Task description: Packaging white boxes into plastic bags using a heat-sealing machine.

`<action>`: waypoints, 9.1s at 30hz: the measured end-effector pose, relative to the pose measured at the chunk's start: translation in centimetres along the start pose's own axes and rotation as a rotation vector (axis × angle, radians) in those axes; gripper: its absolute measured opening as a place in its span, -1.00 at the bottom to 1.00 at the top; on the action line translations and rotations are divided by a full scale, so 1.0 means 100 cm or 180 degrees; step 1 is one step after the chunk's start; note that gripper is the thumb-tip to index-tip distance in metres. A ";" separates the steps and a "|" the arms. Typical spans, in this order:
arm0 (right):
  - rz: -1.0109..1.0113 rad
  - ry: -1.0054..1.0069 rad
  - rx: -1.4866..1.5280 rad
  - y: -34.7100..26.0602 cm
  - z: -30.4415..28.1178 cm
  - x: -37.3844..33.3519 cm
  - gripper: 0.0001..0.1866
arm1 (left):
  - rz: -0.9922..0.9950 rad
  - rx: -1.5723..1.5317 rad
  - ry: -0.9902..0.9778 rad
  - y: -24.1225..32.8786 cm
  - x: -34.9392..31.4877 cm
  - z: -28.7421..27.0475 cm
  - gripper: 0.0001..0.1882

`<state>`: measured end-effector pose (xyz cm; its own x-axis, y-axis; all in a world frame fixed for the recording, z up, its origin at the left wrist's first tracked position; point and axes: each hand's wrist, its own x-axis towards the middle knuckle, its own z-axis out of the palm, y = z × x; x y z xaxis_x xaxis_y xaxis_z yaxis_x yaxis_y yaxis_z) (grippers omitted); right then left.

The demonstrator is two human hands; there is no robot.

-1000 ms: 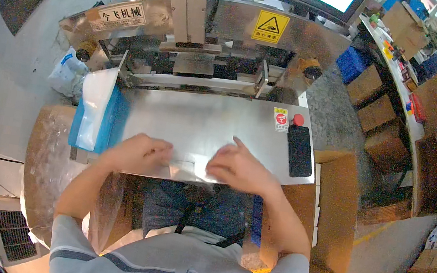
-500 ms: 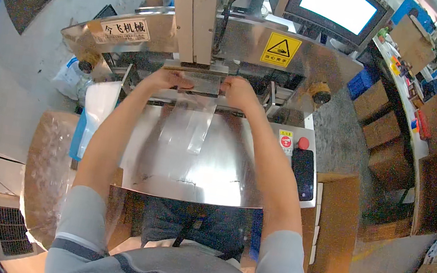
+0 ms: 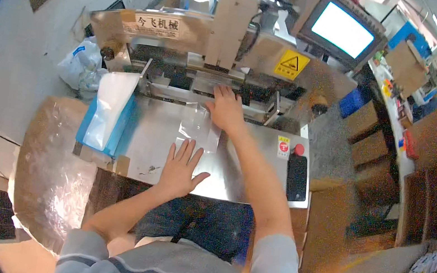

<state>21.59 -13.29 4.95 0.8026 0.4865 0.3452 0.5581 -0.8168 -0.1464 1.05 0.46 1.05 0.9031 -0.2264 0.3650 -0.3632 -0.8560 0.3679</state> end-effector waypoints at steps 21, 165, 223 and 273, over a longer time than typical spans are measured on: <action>0.0016 0.0086 -0.0006 0.002 -0.025 0.018 -0.49 | -0.0182 -0.0257 0.0529 0.008 -0.003 -0.005 -0.24; 0.1630 0.0829 0.2024 -0.015 -0.191 -0.275 -0.39 | -0.0414 -0.0060 0.0761 -0.096 0.020 -0.171 -0.79; 0.0414 -0.0779 0.1974 0.078 -0.011 -0.013 -0.74 | -0.1095 -0.2246 -0.1999 -0.146 0.214 -0.046 -0.73; 0.0028 -0.0156 -0.0183 0.011 -0.025 0.038 -0.55 | -0.0418 -0.0304 0.1185 -0.005 0.002 -0.008 -0.16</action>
<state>24.70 -13.15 8.36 0.8175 0.4928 0.2980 0.5392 -0.8368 -0.0954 1.19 1.26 1.62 0.8049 0.0809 0.5879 -0.2857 -0.8155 0.5033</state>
